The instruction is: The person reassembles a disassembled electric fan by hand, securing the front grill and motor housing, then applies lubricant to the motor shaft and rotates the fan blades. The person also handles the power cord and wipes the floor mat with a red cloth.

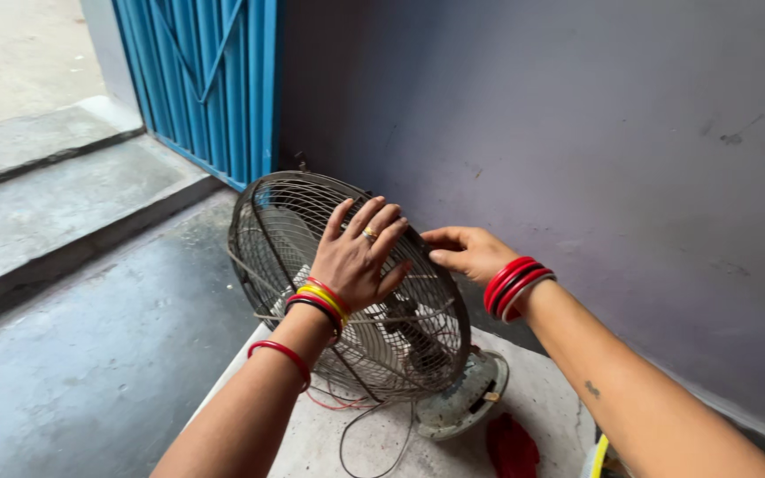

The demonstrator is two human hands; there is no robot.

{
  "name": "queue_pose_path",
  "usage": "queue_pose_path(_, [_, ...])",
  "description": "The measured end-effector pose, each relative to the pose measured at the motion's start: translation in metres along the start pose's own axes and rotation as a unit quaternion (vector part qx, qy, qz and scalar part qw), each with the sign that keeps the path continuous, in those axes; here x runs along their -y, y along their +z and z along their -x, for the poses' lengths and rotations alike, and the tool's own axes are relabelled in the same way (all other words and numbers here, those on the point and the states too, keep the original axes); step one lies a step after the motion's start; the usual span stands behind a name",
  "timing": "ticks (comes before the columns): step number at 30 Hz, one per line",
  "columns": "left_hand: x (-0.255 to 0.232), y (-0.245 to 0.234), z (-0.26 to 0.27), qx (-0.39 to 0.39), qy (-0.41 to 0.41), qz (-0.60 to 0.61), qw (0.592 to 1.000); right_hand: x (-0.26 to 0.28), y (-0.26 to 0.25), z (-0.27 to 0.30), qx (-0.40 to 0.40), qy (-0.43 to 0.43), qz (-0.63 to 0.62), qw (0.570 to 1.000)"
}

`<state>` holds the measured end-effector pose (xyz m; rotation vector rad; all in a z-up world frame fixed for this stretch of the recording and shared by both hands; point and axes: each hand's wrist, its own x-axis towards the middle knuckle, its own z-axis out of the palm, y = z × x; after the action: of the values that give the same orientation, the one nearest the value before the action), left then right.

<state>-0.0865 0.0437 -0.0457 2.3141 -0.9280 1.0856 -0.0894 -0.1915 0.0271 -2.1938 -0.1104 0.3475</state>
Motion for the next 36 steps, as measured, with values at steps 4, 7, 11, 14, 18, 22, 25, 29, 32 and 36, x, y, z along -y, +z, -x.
queue_pose_path(4, [-0.001, 0.0, 0.003, -0.014, 0.011, 0.001, 1.0, 0.003, 0.007, 0.006, -0.051, -0.004, 0.033, 0.998])
queue_pose_path(7, [0.0, 0.002, 0.003, -0.022, 0.01, 0.001, 1.0, 0.011, 0.014, 0.007, -0.123, 0.002, 0.137, 0.983])
queue_pose_path(11, [0.002, 0.006, 0.004, -0.02, 0.01, -0.005, 1.0, 0.022, 0.02, 0.007, -0.144, 0.021, 0.185, 0.972])
queue_pose_path(14, [0.001, 0.012, 0.002, -0.031, 0.014, -0.015, 0.999, 0.024, 0.02, 0.011, -0.148, 0.013, 0.183, 0.972])
queue_pose_path(18, [0.002, 0.017, 0.003, -0.02, 0.012, -0.042, 0.999, 0.021, 0.019, 0.011, -0.148, 0.017, 0.176, 0.973])
queue_pose_path(22, [0.003, 0.022, 0.004, -0.016, 0.008, -0.051, 0.999, 0.012, 0.013, 0.005, -0.113, -0.008, 0.169, 0.979])
queue_pose_path(25, [0.005, 0.024, 0.004, -0.001, 0.001, -0.054, 0.999, 0.007, 0.008, 0.0, -0.073, -0.023, 0.126, 0.989])
queue_pose_path(29, [0.004, 0.026, 0.005, -0.001, -0.004, -0.058, 0.998, 0.004, 0.003, -0.002, -0.021, 0.012, 0.056, 0.998])
queue_pose_path(32, [0.003, 0.027, 0.005, -0.004, -0.003, -0.049, 0.999, 0.003, 0.006, -0.002, -0.045, 0.014, 0.094, 0.994])
queue_pose_path(36, [0.005, 0.025, 0.005, -0.013, 0.0, -0.045, 0.999, 0.0, 0.011, -0.002, -0.062, -0.01, 0.082, 0.995])
